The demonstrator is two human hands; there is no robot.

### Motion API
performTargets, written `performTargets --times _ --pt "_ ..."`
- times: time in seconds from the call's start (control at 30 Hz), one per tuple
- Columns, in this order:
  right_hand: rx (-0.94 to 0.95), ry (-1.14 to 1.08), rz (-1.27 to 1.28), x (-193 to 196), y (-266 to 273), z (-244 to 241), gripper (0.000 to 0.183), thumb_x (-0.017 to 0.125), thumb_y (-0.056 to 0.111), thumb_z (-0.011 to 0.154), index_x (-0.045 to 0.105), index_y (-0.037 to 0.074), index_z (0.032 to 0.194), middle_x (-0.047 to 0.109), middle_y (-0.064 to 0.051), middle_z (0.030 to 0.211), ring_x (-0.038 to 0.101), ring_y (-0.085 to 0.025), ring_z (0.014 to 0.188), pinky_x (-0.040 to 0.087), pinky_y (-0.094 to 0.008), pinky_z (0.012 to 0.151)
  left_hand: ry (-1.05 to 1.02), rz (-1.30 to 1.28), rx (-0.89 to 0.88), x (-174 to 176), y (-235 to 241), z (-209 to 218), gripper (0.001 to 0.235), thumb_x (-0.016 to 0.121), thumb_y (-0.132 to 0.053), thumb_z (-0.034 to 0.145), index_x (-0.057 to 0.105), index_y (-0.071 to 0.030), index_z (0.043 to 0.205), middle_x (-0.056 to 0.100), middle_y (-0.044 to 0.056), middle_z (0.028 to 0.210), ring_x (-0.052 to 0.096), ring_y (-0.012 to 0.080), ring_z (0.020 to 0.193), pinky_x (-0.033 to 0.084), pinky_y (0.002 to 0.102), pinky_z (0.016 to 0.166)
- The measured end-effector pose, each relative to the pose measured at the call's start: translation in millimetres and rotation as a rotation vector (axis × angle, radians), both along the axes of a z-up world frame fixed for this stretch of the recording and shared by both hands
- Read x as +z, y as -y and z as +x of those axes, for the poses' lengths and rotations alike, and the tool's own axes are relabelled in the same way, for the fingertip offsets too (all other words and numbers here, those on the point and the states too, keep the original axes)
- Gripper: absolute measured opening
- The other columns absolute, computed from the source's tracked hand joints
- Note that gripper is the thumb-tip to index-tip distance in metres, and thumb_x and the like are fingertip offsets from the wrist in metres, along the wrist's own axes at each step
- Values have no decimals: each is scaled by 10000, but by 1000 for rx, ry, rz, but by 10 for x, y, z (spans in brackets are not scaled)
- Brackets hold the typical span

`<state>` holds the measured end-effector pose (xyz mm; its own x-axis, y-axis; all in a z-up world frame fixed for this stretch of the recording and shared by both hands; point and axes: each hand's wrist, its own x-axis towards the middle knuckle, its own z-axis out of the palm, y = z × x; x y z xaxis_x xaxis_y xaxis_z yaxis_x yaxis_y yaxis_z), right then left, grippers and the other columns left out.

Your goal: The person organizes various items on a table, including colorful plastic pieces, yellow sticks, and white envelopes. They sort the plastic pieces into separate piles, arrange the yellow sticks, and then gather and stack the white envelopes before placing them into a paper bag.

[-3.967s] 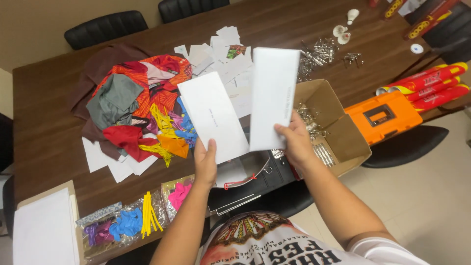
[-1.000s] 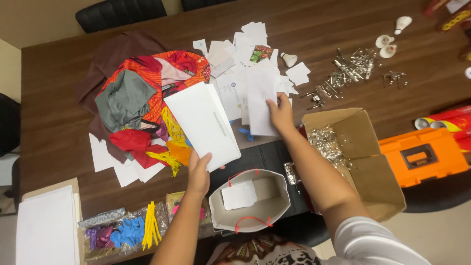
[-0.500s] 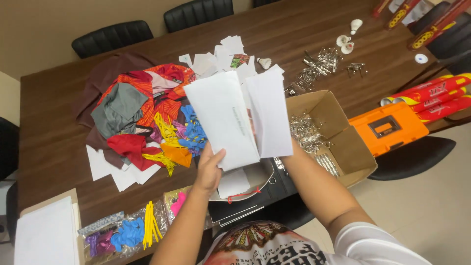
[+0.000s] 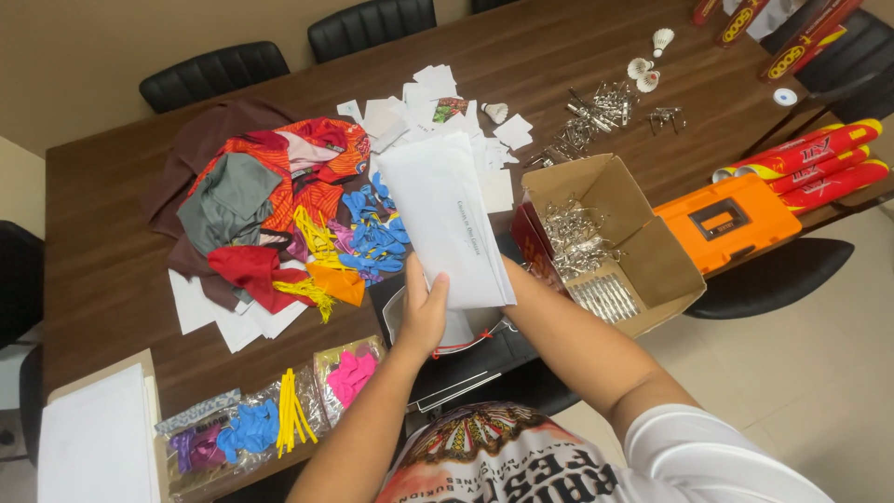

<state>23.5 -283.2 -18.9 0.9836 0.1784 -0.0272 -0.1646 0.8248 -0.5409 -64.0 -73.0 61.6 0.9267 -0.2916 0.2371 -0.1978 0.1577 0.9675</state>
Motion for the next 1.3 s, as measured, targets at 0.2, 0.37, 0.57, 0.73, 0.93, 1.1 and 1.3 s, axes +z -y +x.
performTargets --times 0.2,0.37,0.57,0.73,0.93,1.1,1.3 --pt "-62 -84 -95 -275 9 144 492 503 296 1093 532 -55 1436 675 -189 1216 705 -282 1039 580 -409 898 35 123 93 -53 60 17 464 548 -59 1004 424 -7 1449 545 131 1303 525 212 1194 419 364 1073" --pt "-117 -163 -167 -523 60 161 506 505 299 1067 539 -66 1415 675 -207 1249 713 -293 1064 588 -410 902 -133 -134 11 -332 124 213 400 555 -6 983 458 15 1371 579 126 1278 547 197 1183 428 345 1073" --pt "-115 -317 -185 1210 -160 -430 558 428 399 1030 537 -15 1388 692 -159 1256 685 -246 1107 562 -362 928 -58 15 115 -537 183 661 404 559 7 983 430 14 1367 576 146 1283 553 208 1201 431 345 1078" --pt "-201 -38 -658 809 54 -269 612 563 -46 903 400 43 1486 660 -187 1242 655 -224 1119 546 -342 957 -259 9 -71 -26 232 901 529 529 -20 992 327 -91 1475 603 174 1278 621 261 1089 523 421 869" --pt "-245 -37 -557 641 83 -3 660 492 -86 919 326 54 1542 634 -195 1300 651 -221 1135 556 -351 961 -539 -40 -305 -215 217 1293 649 490 -85 1000 199 -227 1564 643 150 1252 726 239 942 657 421 609" --pt "-208 -64 -604 597 29 116 670 502 -50 931 305 76 1559 588 -205 1363 623 -232 1193 540 -343 997 -521 -95 -320 -307 119 1480 633 480 -59 987 228 -171 1557 645 187 1233 723 265 893 624 400 583" --pt "-309 -458 -581 -411 290 592 388 487 150 1009 544 70 1384 663 -111 1110 646 -206 911 539 -315 668 -537 -209 -315 -439 26 1578 625 480 -39 978 238 -124 1548 640 189 1237 722 258 928 624 374 622"
